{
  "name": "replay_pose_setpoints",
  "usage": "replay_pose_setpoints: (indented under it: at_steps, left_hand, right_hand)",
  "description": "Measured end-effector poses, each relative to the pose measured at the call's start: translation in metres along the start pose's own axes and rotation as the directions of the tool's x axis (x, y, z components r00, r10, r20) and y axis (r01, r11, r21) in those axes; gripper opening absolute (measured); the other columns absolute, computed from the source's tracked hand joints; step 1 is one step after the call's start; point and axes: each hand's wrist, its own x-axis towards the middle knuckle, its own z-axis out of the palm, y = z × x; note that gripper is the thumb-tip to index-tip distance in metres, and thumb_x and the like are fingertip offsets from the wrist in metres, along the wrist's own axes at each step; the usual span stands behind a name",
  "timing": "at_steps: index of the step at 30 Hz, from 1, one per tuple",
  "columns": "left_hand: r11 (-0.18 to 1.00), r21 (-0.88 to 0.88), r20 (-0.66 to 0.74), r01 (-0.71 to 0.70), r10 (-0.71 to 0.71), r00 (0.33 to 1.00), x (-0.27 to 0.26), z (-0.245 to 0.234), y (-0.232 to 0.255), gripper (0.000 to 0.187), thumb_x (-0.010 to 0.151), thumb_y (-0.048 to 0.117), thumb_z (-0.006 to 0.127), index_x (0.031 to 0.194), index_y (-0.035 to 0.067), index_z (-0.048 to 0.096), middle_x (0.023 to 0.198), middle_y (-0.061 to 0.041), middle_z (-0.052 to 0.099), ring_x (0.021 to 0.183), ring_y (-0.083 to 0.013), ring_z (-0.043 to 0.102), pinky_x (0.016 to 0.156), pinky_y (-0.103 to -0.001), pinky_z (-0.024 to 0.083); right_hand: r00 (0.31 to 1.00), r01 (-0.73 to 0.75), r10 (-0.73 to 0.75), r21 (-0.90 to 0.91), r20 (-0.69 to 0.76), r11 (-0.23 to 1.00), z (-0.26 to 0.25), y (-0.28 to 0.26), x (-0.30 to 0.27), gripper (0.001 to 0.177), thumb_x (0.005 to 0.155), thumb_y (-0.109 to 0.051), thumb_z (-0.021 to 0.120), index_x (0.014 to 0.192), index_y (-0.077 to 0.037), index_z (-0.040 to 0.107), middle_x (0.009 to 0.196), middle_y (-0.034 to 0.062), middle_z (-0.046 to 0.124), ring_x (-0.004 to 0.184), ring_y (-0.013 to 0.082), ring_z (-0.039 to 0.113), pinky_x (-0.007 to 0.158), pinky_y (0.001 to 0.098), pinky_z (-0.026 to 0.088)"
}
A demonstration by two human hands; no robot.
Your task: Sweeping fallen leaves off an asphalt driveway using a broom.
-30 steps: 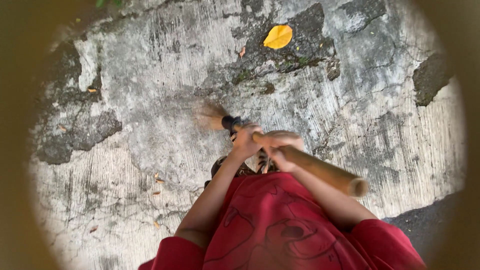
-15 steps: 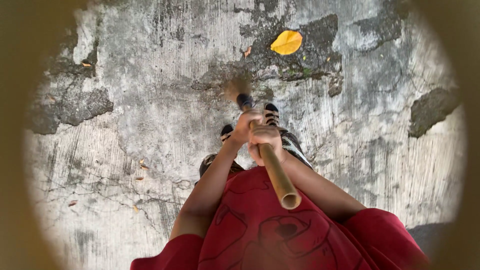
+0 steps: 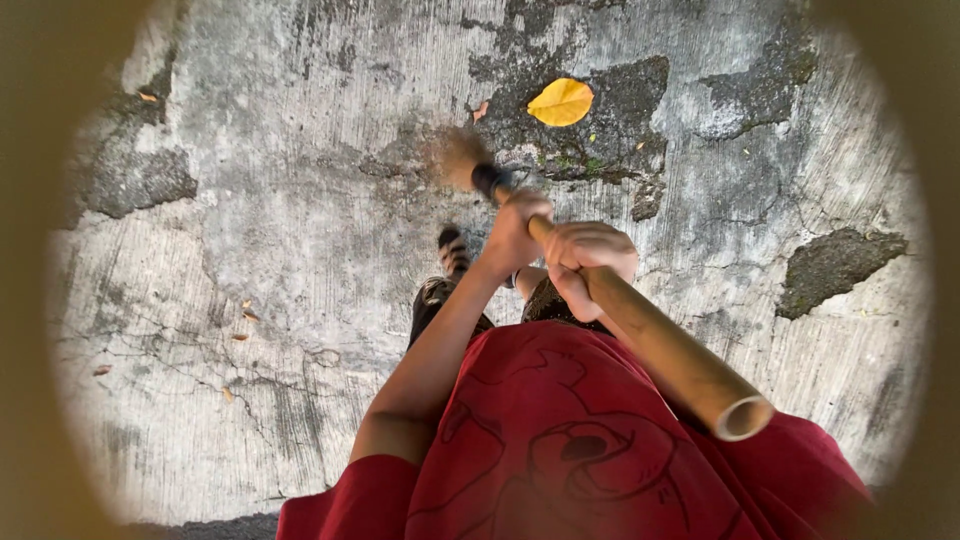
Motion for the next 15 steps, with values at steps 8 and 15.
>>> replay_pose_setpoints:
  at_steps: [8,15]
  left_hand:
    - [0.986,-0.141,-0.022,-0.092,0.090,0.996,0.048,-0.015,-0.081,0.024,0.080,0.004,0.072,0.071,0.009,0.050,0.071,0.000,0.054,0.065,-0.0140,0.051,0.054,-0.030,0.043]
    - [0.987,-0.127,-0.105,-0.102,0.089,0.990,-0.002,-0.074,-0.043,0.024,0.075,0.000,0.073,0.071,0.008,0.050,0.072,-0.002,0.053,0.068,-0.0187,0.050,0.064,-0.032,0.041]
  right_hand:
    - [0.991,0.114,-0.091,-0.261,0.098,0.959,0.014,0.105,-0.015,0.013,0.074,-0.004,0.061,0.065,-0.009,0.053,0.060,0.0029,0.058,0.050,0.0155,0.056,0.050,0.0301,0.053]
    - [0.999,0.013,-0.016,0.044,0.052,0.999,0.060,0.100,-0.016,0.007,0.082,-0.002,0.063,0.076,-0.002,0.060,0.056,-0.0024,0.051,0.046,0.0126,0.047,0.046,0.0282,0.039]
